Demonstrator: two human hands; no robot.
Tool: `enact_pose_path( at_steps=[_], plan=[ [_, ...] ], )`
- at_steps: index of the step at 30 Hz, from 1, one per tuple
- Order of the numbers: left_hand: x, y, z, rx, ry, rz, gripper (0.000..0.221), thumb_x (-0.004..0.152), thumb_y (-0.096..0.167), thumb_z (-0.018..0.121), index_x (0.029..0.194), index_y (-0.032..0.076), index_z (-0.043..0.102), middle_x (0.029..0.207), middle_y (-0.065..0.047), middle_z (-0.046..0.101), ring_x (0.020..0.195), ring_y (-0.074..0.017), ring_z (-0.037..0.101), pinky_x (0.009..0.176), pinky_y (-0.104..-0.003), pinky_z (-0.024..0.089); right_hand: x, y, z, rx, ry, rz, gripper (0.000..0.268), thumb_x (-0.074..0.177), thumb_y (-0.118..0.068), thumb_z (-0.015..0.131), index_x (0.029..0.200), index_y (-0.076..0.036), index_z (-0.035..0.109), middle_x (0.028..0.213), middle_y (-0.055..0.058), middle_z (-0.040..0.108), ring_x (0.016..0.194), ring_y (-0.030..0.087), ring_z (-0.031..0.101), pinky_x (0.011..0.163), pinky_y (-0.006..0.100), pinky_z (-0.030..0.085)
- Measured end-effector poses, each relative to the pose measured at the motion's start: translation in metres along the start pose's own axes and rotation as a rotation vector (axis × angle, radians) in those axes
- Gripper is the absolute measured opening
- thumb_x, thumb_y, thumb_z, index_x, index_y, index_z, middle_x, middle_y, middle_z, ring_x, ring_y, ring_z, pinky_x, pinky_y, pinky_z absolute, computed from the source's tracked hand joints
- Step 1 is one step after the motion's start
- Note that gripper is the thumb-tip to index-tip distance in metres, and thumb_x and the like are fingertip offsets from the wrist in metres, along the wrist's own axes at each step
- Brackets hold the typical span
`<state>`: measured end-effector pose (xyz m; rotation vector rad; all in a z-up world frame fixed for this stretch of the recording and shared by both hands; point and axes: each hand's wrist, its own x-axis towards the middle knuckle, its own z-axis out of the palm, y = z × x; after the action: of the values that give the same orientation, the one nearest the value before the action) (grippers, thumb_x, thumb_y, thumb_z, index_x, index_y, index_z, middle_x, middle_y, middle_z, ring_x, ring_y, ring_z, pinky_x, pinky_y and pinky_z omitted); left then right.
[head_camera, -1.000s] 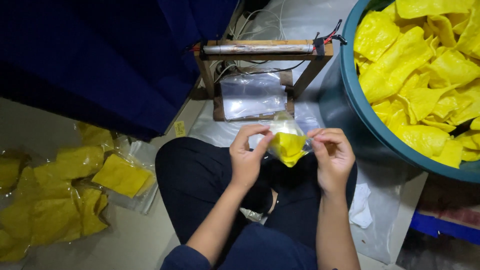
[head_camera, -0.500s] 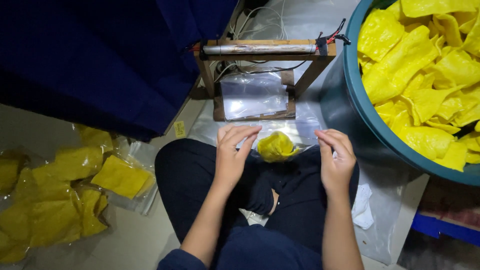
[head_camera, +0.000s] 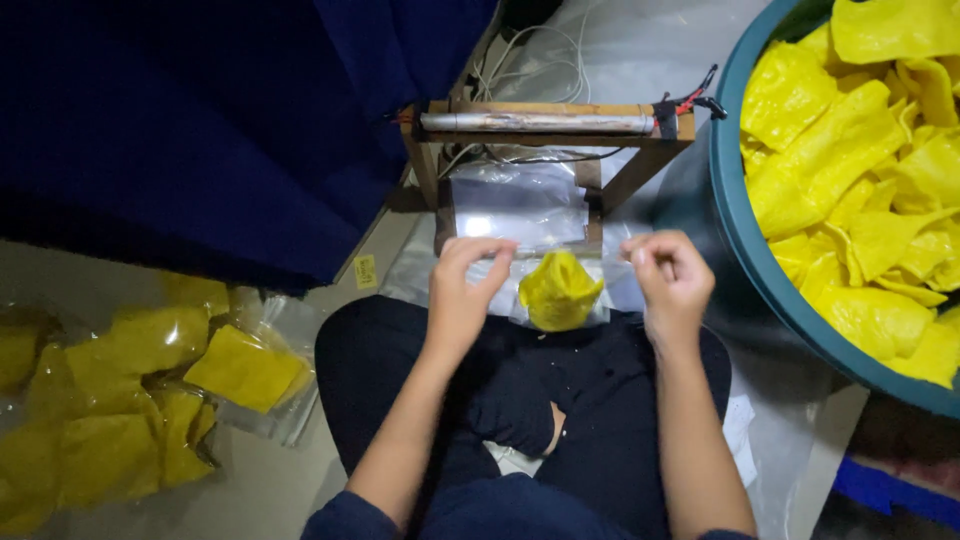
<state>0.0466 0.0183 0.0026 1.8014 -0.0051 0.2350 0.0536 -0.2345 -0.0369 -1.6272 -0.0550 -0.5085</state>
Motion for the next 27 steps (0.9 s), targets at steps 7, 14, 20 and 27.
enact_pose_path(
  at_steps=[7,14,20,27],
  plan=[
    [0.089,-0.027,0.045,-0.766,0.248,-0.348,0.039,0.086,0.011,0.079,0.123,0.005,0.066,0.097,0.001,0.065,0.088,-0.0068,0.061,0.080,-0.020,0.054,0.073,-0.017,0.083,0.604,0.313,0.493,0.007,0.096,-0.014,0.068,0.095,-0.012,0.062,0.082,-0.005,0.064,0.079,0.009,0.067,0.075,0.028,0.058],
    [0.115,-0.046,0.056,-0.975,0.333,-0.538,0.049,0.080,0.010,0.086,0.101,0.018,0.043,0.082,0.008,0.054,0.070,-0.0070,0.049,0.063,-0.017,0.045,0.086,-0.037,0.104,0.673,0.456,0.666,0.017,0.090,-0.015,0.078,0.086,-0.010,0.062,0.075,-0.003,0.058,0.072,0.009,0.065,0.068,0.028,0.055],
    [0.119,-0.042,0.058,-1.002,0.354,-0.568,0.052,0.078,0.011,0.088,0.095,0.020,0.040,0.076,0.011,0.042,0.068,-0.0040,0.045,0.059,-0.016,0.043,0.093,-0.022,0.105,0.703,0.483,0.679,0.019,0.086,-0.015,0.081,0.087,-0.011,0.063,0.077,-0.002,0.057,0.073,0.012,0.066,0.070,0.029,0.054],
    [0.125,-0.049,0.063,-0.979,0.360,-0.583,0.055,0.077,0.015,0.090,0.096,0.021,0.038,0.078,0.011,0.041,0.070,-0.0046,0.045,0.059,-0.017,0.042,0.096,-0.013,0.104,0.686,0.498,0.685,0.020,0.085,-0.017,0.083,0.091,-0.010,0.066,0.080,-0.003,0.055,0.076,0.010,0.066,0.073,0.030,0.054]
  ],
)
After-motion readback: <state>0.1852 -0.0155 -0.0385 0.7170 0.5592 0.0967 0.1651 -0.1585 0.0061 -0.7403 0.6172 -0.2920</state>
